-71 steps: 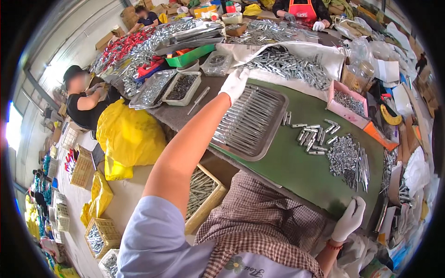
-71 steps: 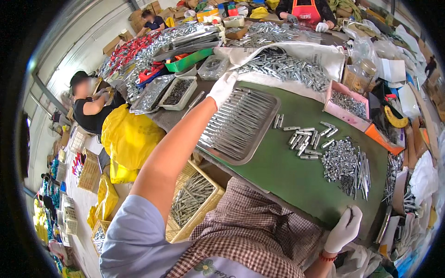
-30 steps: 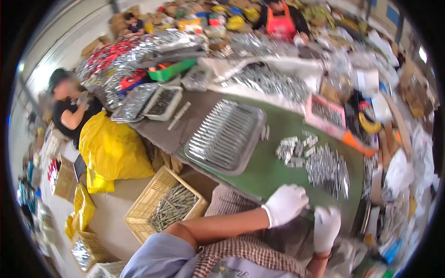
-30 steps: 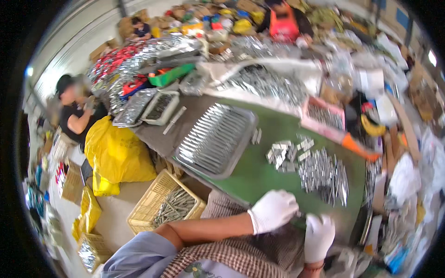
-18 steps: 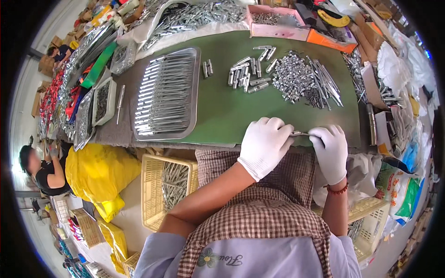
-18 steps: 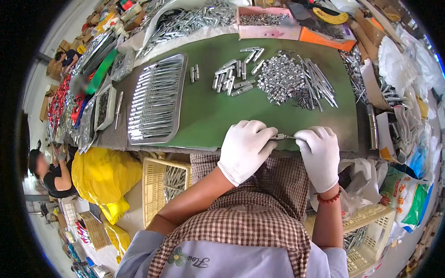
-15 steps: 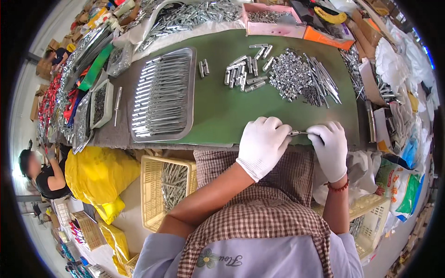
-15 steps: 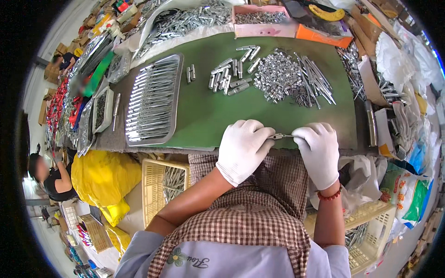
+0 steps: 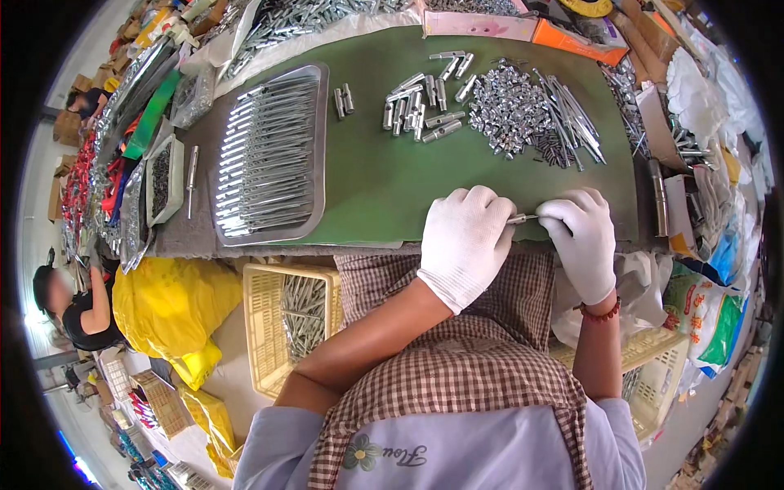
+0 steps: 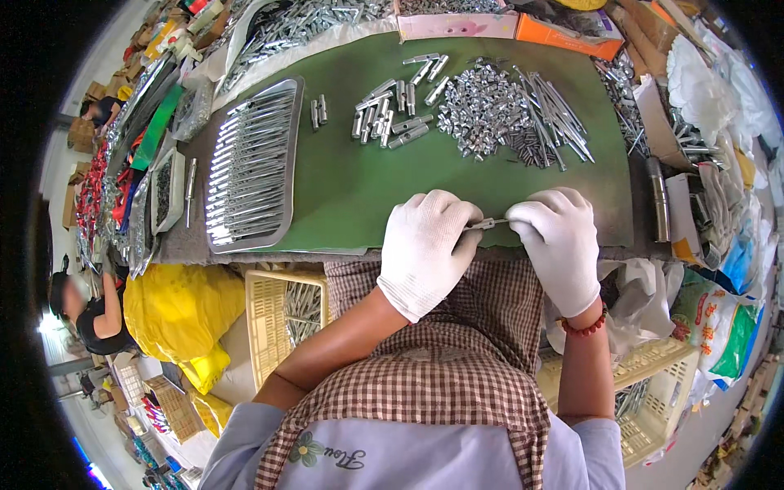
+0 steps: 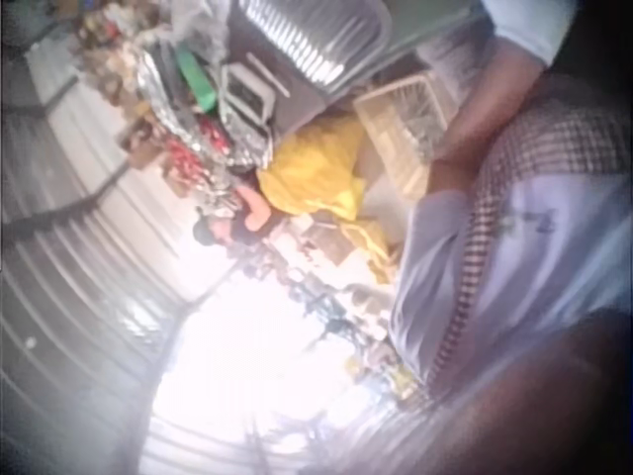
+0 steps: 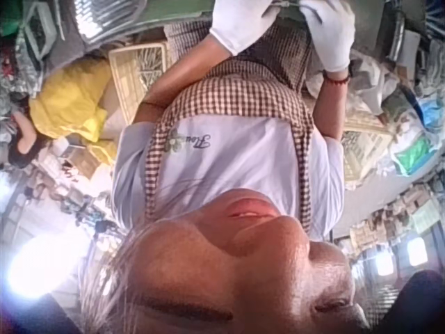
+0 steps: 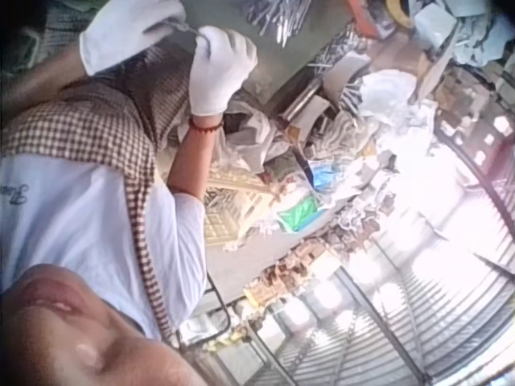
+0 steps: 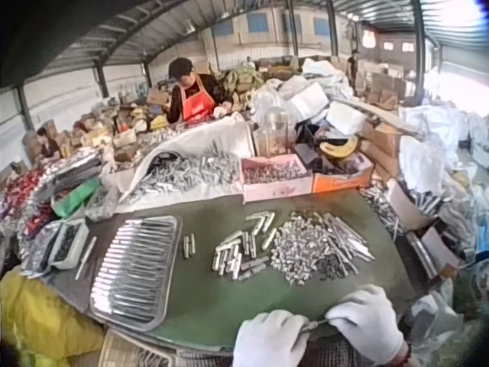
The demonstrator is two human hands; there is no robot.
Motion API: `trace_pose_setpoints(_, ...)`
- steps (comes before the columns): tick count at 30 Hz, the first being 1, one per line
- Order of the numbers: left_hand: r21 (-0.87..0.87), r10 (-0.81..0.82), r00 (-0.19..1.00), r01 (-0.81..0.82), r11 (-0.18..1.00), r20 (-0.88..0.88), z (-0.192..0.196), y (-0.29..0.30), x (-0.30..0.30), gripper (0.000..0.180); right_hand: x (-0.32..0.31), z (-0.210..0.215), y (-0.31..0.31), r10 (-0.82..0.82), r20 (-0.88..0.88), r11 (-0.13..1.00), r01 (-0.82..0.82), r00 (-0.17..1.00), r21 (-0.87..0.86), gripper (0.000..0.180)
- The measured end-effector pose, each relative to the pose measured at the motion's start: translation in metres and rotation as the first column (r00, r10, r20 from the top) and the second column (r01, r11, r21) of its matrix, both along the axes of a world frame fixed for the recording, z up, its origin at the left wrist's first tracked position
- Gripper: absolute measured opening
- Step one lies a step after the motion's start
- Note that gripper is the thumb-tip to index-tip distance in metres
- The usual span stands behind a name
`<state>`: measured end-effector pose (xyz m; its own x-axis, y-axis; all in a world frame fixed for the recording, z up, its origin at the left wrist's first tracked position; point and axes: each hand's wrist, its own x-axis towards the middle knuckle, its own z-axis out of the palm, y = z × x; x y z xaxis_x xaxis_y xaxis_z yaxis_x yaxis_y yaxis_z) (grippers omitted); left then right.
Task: Assembling small metal hardware components at a workbench.
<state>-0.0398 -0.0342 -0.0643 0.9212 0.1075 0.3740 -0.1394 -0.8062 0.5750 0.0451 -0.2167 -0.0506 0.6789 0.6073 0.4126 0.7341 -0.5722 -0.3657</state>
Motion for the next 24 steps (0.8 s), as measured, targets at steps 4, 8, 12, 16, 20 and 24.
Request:
trace_pose_setpoints(4,0.001,0.016,1.0,-0.016,1.0,-0.023,0.001,0.0,0.001,0.014,0.004,0.002,0.003,0.036,-0.032,0.997,-0.033,0.999,0.067,0.015)
trace_pose_setpoints(8,-0.014,0.021,1.0,-0.021,1.0,-0.013,0.0,-0.001,0.002,0.013,0.039,0.007,0.015,-0.026,0.1,0.999,0.022,0.995,0.034,0.01)
trace_pose_setpoints(12,-0.023,0.017,0.999,-0.019,1.0,-0.043,0.0,0.0,0.002,0.013,0.06,-0.001,0.029,-0.015,0.125,0.991,0.031,0.992,-0.126,0.01)
trace_pose_setpoints(16,-0.021,0.02,0.998,-0.021,1.0,-0.063,0.001,0.001,0.001,0.013,0.038,0.012,0.026,0.056,0.063,0.989,-0.047,0.996,-0.143,0.009)
trace_pose_setpoints(20,0.001,0.028,0.999,-0.028,1.0,-0.044,0.002,0.001,0.001,0.013,0.008,0.021,0.015,0.132,-0.119,0.99,-0.137,0.984,-0.037,0.014)
trace_pose_setpoints(24,-0.02,0.015,0.997,-0.017,1.0,-0.078,0.002,0.001,0.001,0.013,0.0,0.021,0.019,0.165,-0.125,0.986,-0.165,0.978,0.012,0.017)
